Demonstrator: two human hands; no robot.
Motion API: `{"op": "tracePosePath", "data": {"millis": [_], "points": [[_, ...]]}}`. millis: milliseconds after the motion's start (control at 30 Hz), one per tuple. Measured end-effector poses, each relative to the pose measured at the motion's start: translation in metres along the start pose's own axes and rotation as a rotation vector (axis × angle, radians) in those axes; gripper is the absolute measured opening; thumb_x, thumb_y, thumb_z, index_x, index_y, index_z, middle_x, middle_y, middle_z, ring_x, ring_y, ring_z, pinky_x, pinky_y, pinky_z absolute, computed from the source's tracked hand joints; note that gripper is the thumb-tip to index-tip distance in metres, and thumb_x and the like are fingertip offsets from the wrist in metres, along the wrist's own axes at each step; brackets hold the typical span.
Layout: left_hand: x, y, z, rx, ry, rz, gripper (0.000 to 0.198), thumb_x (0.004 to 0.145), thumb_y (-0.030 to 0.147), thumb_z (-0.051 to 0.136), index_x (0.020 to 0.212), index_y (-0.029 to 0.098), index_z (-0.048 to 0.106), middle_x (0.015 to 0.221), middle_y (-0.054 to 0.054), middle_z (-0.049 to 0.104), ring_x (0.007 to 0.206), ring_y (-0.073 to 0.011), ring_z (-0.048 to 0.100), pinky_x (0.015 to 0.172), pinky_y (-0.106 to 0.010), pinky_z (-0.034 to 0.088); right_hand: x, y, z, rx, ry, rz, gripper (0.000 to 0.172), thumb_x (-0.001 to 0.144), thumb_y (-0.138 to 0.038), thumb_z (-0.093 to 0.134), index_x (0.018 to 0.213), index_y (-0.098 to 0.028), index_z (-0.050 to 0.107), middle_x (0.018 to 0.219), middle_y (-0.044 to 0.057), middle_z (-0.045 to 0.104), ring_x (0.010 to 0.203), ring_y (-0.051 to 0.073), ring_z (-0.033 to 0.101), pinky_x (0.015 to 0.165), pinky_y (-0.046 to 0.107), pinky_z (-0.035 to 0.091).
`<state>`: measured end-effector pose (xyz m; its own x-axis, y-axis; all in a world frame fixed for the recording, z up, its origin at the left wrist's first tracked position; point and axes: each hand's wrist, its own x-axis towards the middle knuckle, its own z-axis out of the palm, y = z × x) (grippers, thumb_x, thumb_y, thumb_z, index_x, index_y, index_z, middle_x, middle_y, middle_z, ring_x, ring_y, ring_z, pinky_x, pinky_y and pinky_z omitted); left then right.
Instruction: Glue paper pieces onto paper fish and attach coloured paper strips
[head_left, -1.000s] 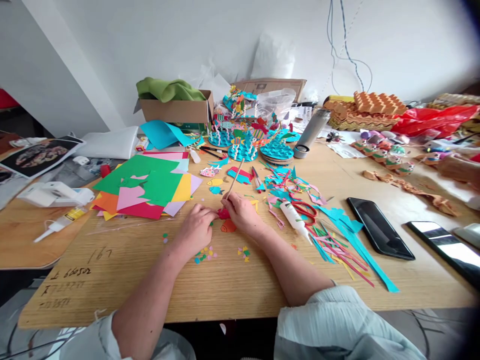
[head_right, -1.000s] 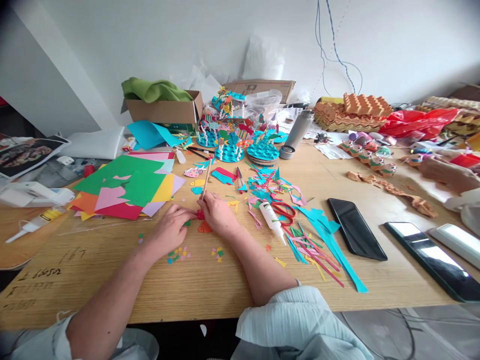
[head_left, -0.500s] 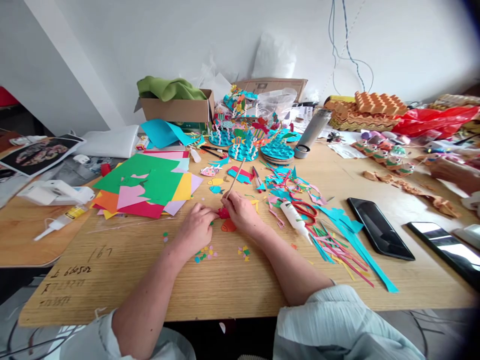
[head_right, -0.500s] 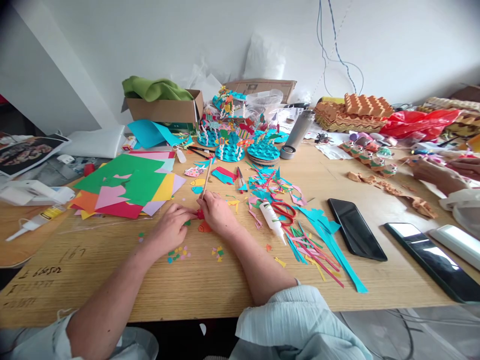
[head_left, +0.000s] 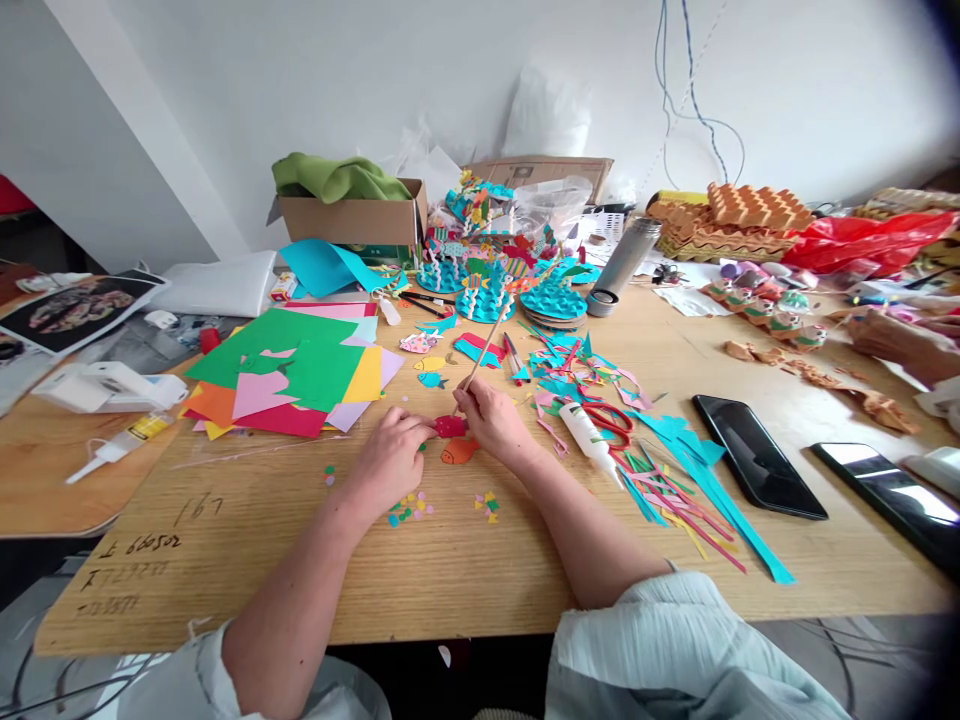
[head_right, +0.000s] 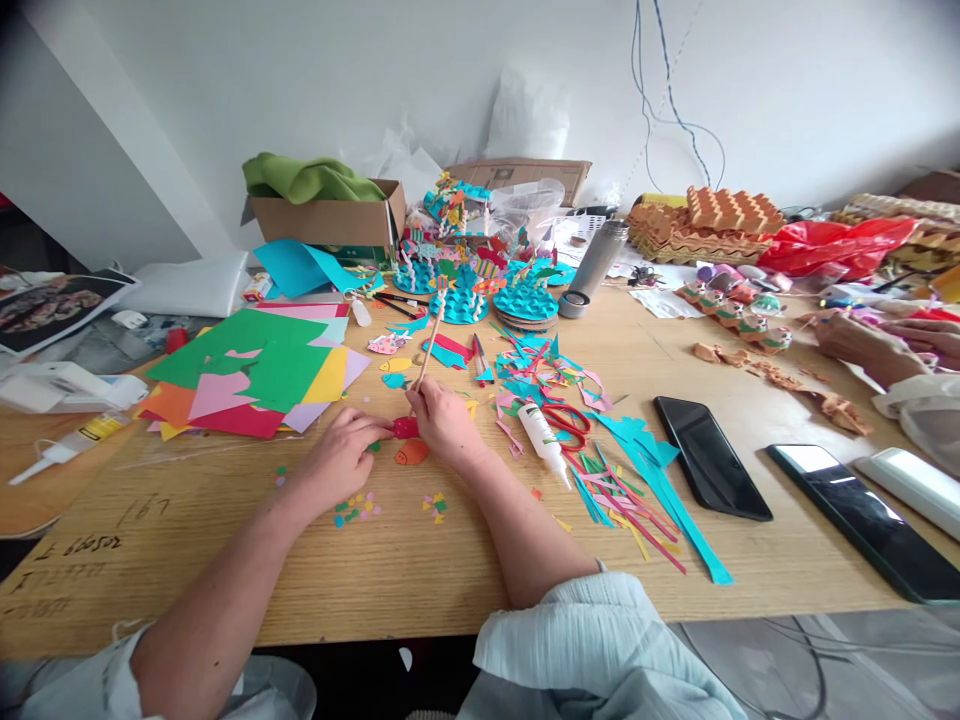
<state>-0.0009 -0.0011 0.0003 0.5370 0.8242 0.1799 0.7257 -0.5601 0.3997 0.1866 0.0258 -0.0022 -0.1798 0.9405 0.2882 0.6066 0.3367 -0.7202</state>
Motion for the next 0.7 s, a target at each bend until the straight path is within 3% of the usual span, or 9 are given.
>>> {"op": "tracePosePath", "data": {"millis": [700], "points": [[0.0012, 0.0000, 0.0008, 0.016, 0.009, -0.003, 0.051, 0.072, -0.006, 0.048, 0.109, 0.019, 0.073, 0.113, -0.005, 0.072, 0.107, -0.0249, 0.053, 0.098, -0.041, 0.049, -0.0005, 0.0048, 0.0029, -0.116, 0.007, -0.059, 0.019, 0.094, -0.019, 0.044, 0.076, -0.024, 0.040, 0.073, 0.002, 0.059, 0.068, 0.017, 0.056, 0.064, 0.025, 0.037]]}}
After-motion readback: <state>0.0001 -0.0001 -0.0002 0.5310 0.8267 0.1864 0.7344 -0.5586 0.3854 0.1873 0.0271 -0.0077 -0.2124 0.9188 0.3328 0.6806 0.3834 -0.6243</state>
